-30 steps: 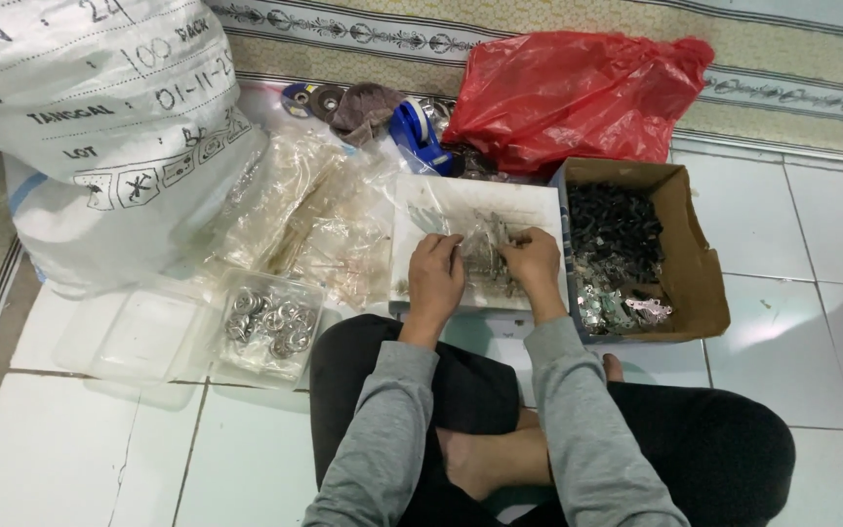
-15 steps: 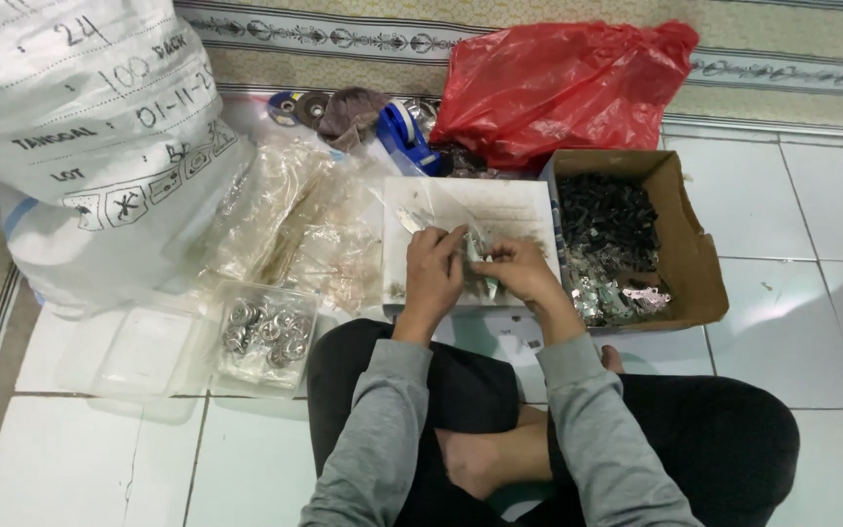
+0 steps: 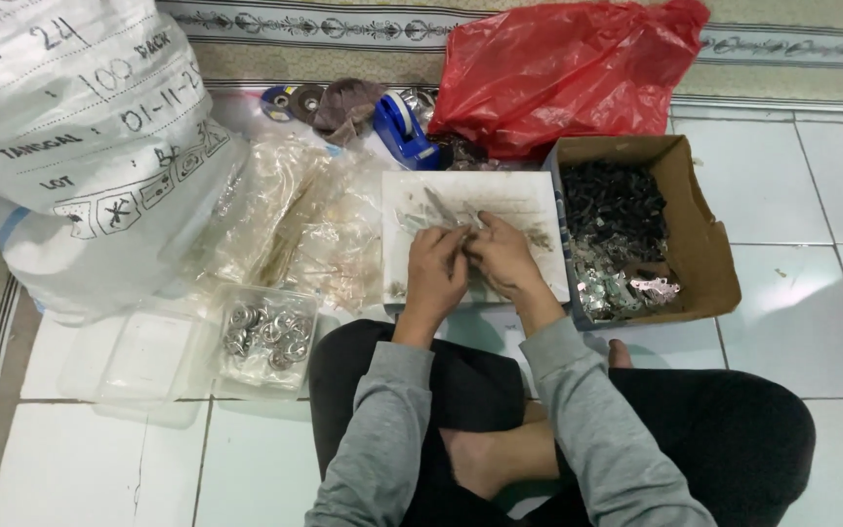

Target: The person sits on the floor and sorts small metal hardware parts from a cardboard box into a white tray and plastic bags. They pick up items, separate them by type, and place them into the tray or bags.

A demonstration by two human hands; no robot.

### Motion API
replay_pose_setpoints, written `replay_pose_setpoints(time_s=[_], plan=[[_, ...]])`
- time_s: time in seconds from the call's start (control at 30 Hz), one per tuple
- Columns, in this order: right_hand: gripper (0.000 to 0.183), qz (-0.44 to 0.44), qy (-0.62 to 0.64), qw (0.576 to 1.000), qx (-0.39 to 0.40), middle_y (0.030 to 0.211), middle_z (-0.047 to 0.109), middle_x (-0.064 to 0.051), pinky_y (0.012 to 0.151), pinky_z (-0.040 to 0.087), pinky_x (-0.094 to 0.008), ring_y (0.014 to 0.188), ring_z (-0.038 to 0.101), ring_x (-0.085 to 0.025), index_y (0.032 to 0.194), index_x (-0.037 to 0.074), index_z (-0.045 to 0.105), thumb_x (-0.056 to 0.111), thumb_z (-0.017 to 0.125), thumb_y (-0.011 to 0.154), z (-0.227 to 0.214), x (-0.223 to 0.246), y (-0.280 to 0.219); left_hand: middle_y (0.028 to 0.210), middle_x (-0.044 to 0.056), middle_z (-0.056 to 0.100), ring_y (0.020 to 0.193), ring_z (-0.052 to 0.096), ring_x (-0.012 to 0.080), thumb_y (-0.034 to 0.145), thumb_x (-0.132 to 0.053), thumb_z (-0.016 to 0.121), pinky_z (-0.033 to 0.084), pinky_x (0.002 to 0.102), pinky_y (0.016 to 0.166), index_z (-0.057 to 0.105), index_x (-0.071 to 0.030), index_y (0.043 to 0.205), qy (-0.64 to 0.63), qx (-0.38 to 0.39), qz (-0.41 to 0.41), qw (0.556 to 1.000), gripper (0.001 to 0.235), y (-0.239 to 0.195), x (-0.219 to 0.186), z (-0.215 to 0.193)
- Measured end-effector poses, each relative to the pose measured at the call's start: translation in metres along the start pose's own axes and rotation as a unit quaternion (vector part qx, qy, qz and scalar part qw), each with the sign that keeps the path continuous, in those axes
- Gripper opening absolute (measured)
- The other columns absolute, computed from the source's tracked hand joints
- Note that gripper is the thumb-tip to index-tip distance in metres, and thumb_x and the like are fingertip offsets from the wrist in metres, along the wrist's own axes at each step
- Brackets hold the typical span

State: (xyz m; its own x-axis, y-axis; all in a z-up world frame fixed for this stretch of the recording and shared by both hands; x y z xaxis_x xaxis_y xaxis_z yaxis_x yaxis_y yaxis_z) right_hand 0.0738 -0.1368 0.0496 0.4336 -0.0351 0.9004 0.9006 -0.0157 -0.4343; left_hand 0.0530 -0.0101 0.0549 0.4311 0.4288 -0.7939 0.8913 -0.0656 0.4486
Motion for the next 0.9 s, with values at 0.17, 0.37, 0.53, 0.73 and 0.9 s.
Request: replay_pose_setpoints(time_s=[0.17,0.37,0.53,0.73,0.9], plan=[[0.054,-0.130,-0.269,0.945,-0.136,0.109,0.073,-0.023,0.081,0.061,-0.044,0.103,0.071,-0.034,0.139,0.000,0.058,0.009,0.075,0.089,-0.039,0.017,-0.004,0.086,0.011,0.059,0.087,0.058,0.0291,0.091,-0.006,0.057,0.046,0.040,0.084,0.070,-0.003,0.122,0.047,-0.017,-0.023,0.998,0.034,-0.002,-0.004,-0.006],[0.048,-0.057,-0.382,0.899,-0.207,0.105,0.073,-0.019,0.075,0.061,-0.044,0.101,0.072,-0.032,0.123,0.001,0.071,0.034,0.080,0.089,-0.080,0.004,-0.006,0.103,0.013,0.061,0.102,0.057,0.0291,0.086,-0.029,0.076,0.043,0.042,0.090,0.067,-0.002,0.127,0.163,0.017,-0.080,0.983,0.049,-0.001,0.001,0.004],[0.066,-0.072,-0.435,0.879,-0.179,0.114,0.065,-0.031,0.086,0.059,-0.054,0.112,0.066,-0.046,0.124,-0.011,0.066,0.031,0.086,0.079,-0.032,0.018,-0.038,0.101,0.011,0.063,0.101,0.058,0.0270,0.083,-0.013,0.078,0.043,0.040,0.088,0.070,-0.004,0.120,0.245,0.017,-0.096,0.965,0.039,-0.008,0.025,0.019],[0.027,-0.125,-0.460,0.856,-0.199,0.098,0.068,-0.025,0.081,0.059,-0.048,0.099,0.069,-0.041,0.112,-0.004,0.075,0.009,0.075,0.089,-0.036,-0.003,-0.015,0.099,0.011,0.064,0.097,0.061,0.0277,0.083,-0.045,0.075,0.044,0.043,0.088,0.075,-0.007,0.108,0.194,-0.043,-0.104,0.975,0.045,-0.007,0.015,0.009],[0.025,-0.112,-0.524,0.829,-0.159,0.096,0.068,-0.024,0.080,0.060,-0.050,0.098,0.070,-0.040,0.109,-0.004,0.075,0.008,0.072,0.087,-0.043,-0.017,0.009,0.091,0.006,0.062,0.089,0.061,0.0239,0.089,-0.018,0.072,0.044,0.038,0.080,0.076,-0.008,0.097,0.175,-0.083,-0.063,0.979,0.014,-0.010,0.029,0.013]])
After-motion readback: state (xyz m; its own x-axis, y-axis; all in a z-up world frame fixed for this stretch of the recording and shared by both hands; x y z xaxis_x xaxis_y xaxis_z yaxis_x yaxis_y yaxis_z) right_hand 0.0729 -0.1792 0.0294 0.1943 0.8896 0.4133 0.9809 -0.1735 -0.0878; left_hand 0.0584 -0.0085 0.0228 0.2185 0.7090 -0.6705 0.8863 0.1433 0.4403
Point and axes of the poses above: each hand's wrist, its own y-axis towards the middle knuckle, its own z-axis out of the palm, x = y × z, the point moved 5 cm from there along y, towards the middle knuckle
